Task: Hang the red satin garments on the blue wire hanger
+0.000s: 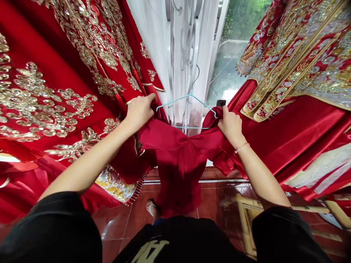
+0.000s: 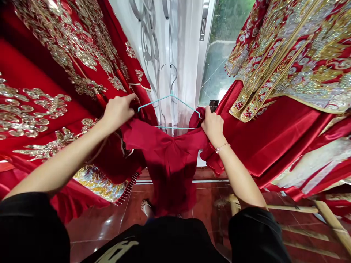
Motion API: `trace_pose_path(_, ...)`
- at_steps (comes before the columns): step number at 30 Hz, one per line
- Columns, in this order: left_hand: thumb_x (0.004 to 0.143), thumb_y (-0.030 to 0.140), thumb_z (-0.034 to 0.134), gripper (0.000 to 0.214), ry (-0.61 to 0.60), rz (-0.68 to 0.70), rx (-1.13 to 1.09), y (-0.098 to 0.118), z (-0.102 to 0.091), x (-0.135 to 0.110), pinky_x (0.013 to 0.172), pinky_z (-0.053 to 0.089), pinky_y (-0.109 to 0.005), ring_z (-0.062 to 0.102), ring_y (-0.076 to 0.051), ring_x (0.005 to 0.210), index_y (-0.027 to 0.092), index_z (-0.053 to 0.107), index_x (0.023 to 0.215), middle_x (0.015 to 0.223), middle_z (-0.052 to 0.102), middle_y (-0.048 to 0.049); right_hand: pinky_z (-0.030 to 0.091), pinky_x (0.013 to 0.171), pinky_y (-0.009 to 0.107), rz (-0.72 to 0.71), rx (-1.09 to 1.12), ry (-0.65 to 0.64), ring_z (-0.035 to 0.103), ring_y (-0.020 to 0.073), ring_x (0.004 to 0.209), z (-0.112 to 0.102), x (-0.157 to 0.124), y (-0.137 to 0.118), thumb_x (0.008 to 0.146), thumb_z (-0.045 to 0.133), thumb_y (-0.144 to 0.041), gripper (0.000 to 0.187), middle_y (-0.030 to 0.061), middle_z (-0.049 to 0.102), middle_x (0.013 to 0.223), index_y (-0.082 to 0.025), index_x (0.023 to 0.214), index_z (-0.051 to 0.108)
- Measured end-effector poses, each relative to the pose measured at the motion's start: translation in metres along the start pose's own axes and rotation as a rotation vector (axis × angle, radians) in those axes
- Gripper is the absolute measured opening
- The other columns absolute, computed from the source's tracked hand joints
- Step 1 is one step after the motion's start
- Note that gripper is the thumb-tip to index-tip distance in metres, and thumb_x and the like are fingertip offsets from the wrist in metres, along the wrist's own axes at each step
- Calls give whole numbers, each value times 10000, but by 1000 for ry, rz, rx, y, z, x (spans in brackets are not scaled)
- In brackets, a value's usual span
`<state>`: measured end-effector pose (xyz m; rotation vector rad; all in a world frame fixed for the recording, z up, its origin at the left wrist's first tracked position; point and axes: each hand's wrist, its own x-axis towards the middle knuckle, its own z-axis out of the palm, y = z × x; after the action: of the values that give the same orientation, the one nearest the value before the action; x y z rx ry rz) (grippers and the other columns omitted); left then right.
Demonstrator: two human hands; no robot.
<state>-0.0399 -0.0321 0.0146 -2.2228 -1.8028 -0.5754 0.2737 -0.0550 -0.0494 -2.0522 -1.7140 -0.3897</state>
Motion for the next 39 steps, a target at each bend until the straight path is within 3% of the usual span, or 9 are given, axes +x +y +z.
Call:
trace_pose_path(4,738,-20,457,448,-49,77,-301,-32,-11,19,939,505,-343,676,-198,977,20,728,1091,1002,754,-79,363,709,336,27,240,35,527,223,725,4,24,31,724,576,-95,152,55,582,739,-197,836,566)
trace_pose_path(6,692,-41,423,467,-56,81,-420,-41,-10,21,938,500,-314,668,-162,927,-21,738,1036,945,759,-68,340,675,311,93,405,31,461,175,662,10,30,48,662,593,-95,178,-7,496,646,-222,697,473)
trace_pose_path(11,676,-2,453,443,4,18,-377,-42,-2,13,1024,494,-406,678,-236,1002,107,783,949,903,770,-49,309,574,261,336,864,58,389,108,561,28,12,71,537,598,-127,239,-74,434,589,-232,641,411)
trace_pose_path(14,707,68,479,432,-83,137,-307,-41,5,10,1092,459,-438,659,-257,1091,186,769,1004,994,762,-26,290,515,245,400,1017,84,393,103,520,32,-5,72,513,585,-151,224,-82,465,573,-233,670,448)
trace_pose_path(18,757,177,519,401,-214,262,-263,-41,12,7,1106,445,-397,641,-240,1119,178,712,1108,1153,706,-43,291,505,242,352,1016,159,412,105,521,29,-17,71,508,549,-127,222,-78,481,571,-226,696,489)
trace_pose_path(22,763,235,613,452,-292,128,-19,-29,14,4,1023,491,-391,645,-281,1125,174,661,1209,1277,625,-90,310,531,246,280,949,187,416,101,533,23,-21,71,521,534,-112,222,-78,487,577,-226,704,481)
trace_pose_path(27,827,190,567,330,-224,44,198,-10,19,10,934,507,-426,665,-331,1094,163,693,1130,1139,696,-121,328,559,256,226,886,242,422,100,550,16,-30,69,540,524,-105,213,-76,481,603,-223,711,478)
trace_pose_path(33,771,107,527,260,-124,101,51,-18,16,20,936,497,-437,672,-313,1039,158,702,956,947,729,-103,335,569,262,201,877,273,427,104,563,12,-37,70,556,514,-124,201,-71,467,617,-225,725,473)
trace_pose_path(39,739,106,521,237,76,76,-492,-61,17,23,978,504,-357,681,-221,1049,174,609,948,975,700,-62,302,510,250,286,1042,249,419,115,550,13,-29,76,508,517,-173,255,-60,474,606,-229,754,478)
